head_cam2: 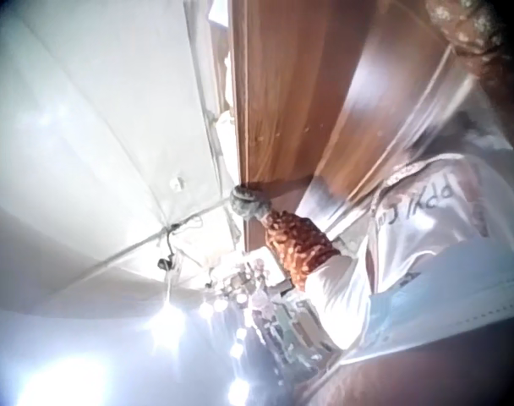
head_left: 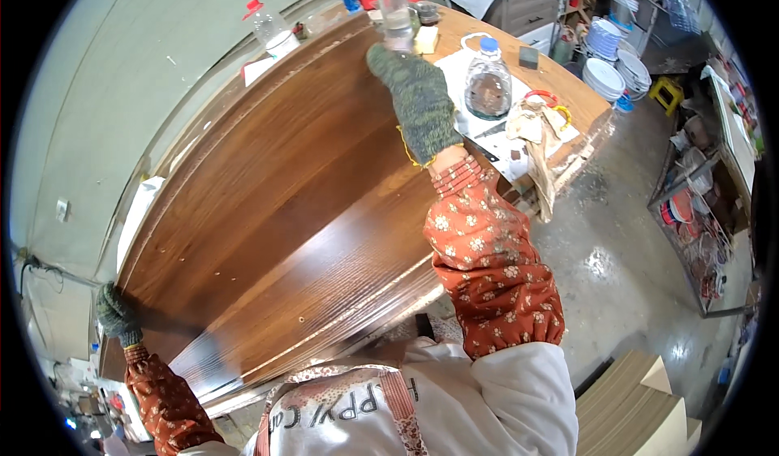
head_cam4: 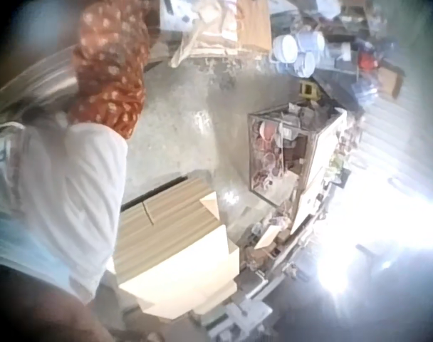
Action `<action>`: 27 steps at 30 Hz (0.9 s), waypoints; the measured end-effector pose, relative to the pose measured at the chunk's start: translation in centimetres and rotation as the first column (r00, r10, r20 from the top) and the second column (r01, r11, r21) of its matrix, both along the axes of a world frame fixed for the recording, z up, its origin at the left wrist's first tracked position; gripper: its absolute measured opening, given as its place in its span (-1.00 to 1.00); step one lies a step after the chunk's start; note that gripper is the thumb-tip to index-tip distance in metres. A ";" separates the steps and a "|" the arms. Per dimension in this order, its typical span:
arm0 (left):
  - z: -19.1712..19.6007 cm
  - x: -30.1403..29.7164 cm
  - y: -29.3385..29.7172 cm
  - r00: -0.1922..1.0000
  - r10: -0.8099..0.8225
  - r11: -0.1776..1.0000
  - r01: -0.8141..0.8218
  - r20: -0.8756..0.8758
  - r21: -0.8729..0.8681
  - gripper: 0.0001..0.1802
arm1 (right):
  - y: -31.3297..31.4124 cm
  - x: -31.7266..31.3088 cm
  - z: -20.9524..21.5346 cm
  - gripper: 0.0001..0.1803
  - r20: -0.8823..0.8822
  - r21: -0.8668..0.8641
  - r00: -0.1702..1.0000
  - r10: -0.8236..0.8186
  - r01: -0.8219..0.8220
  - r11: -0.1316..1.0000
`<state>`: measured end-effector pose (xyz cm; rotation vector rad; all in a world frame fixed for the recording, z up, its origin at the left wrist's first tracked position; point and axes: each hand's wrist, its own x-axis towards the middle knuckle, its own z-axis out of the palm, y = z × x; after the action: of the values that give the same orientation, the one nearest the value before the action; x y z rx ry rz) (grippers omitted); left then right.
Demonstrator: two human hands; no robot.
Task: The person wipes a wooden board with a cloth, applies a substance using a sponge, and rubs the surface with a small block before repeating the process on the other side and stacking it.
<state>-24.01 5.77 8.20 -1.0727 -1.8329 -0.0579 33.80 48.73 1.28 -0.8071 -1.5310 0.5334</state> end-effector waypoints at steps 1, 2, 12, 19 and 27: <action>-0.2 -0.6 -0.4 0.993 0.038 0.999 -0.040 -0.114 -0.015 -0.71 | 0.8 0.2 -0.1 -0.70 0.131 0.444 0.964 -0.233 0.153 0.883; -0.4 -1.3 -0.8 0.971 0.076 0.996 -0.083 -0.227 -0.024 -0.71 | 1.8 1.7 0.1 -0.66 0.087 -0.119 0.990 0.109 -0.098 0.988; -0.3 -1.3 0.6 0.999 -0.008 0.999 0.009 0.046 -0.041 -0.65 | -0.4 11.9 -6.5 -0.69 -0.141 -0.391 0.962 -0.234 0.163 0.906; -1.0 -1.0 4.8 0.911 -0.340 0.936 0.302 0.235 0.182 -0.63 | -3.4 5.0 -1.9 -0.35 0.430 -0.120 0.897 0.101 -0.054 0.991; -1.0 5.8 11.4 0.792 -0.336 0.940 0.315 0.510 0.131 -0.47 | -8.1 3.5 -2.8 0.00 0.629 -0.135 0.774 0.075 0.014 0.991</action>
<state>-18.25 17.17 7.18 -1.4386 -2.0850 -0.6535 37.34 40.65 -1.49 -1.1440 -2.1520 0.4024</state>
